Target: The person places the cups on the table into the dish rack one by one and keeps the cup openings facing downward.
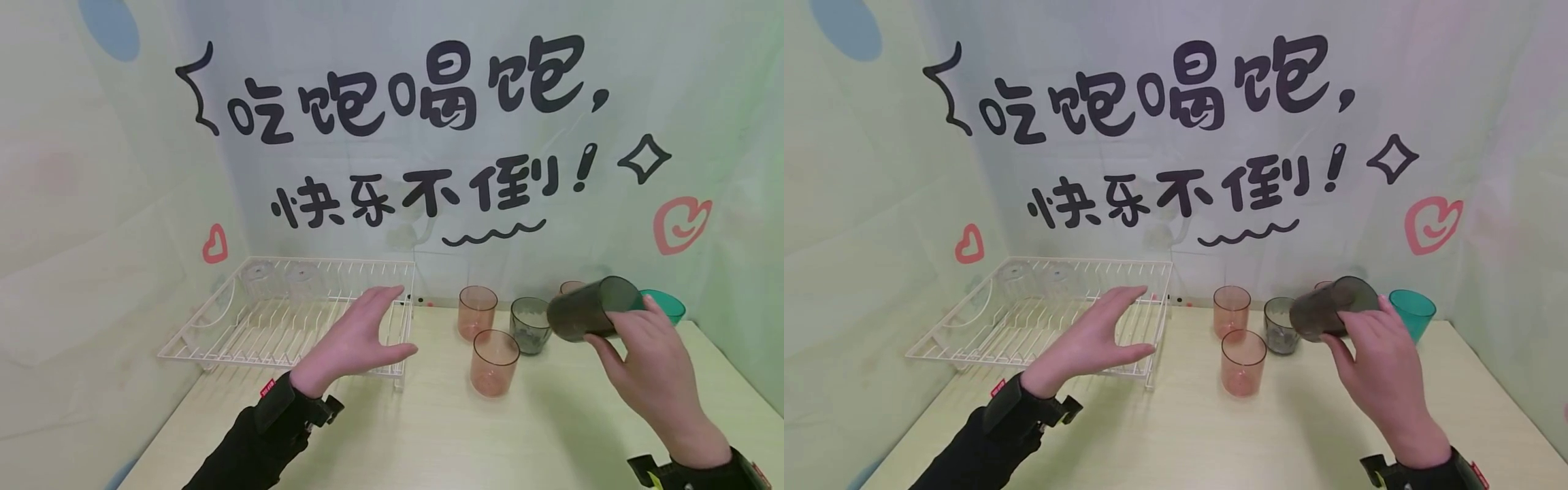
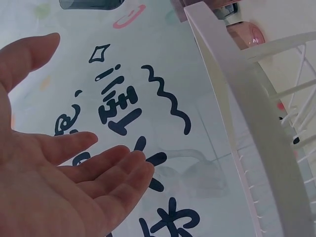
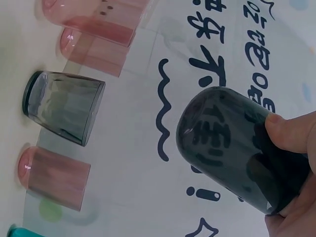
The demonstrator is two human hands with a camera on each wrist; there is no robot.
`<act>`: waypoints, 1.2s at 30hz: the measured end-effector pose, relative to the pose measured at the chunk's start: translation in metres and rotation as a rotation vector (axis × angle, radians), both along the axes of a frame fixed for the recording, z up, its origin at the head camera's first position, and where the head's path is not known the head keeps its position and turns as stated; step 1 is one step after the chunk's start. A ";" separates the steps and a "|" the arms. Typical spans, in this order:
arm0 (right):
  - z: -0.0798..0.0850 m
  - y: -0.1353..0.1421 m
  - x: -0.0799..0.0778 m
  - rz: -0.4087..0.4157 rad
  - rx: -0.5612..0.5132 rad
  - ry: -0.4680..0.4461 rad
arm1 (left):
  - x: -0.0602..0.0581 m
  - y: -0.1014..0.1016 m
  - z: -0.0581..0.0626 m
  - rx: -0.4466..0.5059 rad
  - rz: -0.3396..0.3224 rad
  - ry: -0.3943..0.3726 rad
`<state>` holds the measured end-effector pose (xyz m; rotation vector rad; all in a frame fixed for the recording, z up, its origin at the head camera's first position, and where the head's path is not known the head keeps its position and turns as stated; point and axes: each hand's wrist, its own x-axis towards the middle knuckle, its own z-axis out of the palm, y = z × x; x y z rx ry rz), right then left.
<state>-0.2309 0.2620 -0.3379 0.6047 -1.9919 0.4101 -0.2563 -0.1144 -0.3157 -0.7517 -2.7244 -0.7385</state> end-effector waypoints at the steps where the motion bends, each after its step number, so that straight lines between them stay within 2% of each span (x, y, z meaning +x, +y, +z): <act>1: 0.000 -0.002 0.000 0.008 -0.011 0.005 | 0.000 0.001 0.001 0.004 -0.002 0.004; 8: 0.001 -0.018 -0.001 0.041 -0.061 0.014 | 0.001 0.010 0.004 0.057 -0.028 0.036; 16: 0.008 -0.031 0.002 0.066 -0.057 -0.001 | 0.002 0.018 0.004 0.112 -0.044 0.042; 24: 0.010 -0.041 0.000 0.150 -0.129 0.033 | 0.005 0.025 0.004 0.167 -0.064 0.033; 29: 0.013 -0.047 0.001 0.194 -0.170 0.000 | 0.005 0.027 0.004 0.204 -0.082 0.039; 36: 0.017 -0.056 0.005 0.193 -0.210 -0.035 | 0.007 0.030 0.002 0.259 -0.096 0.028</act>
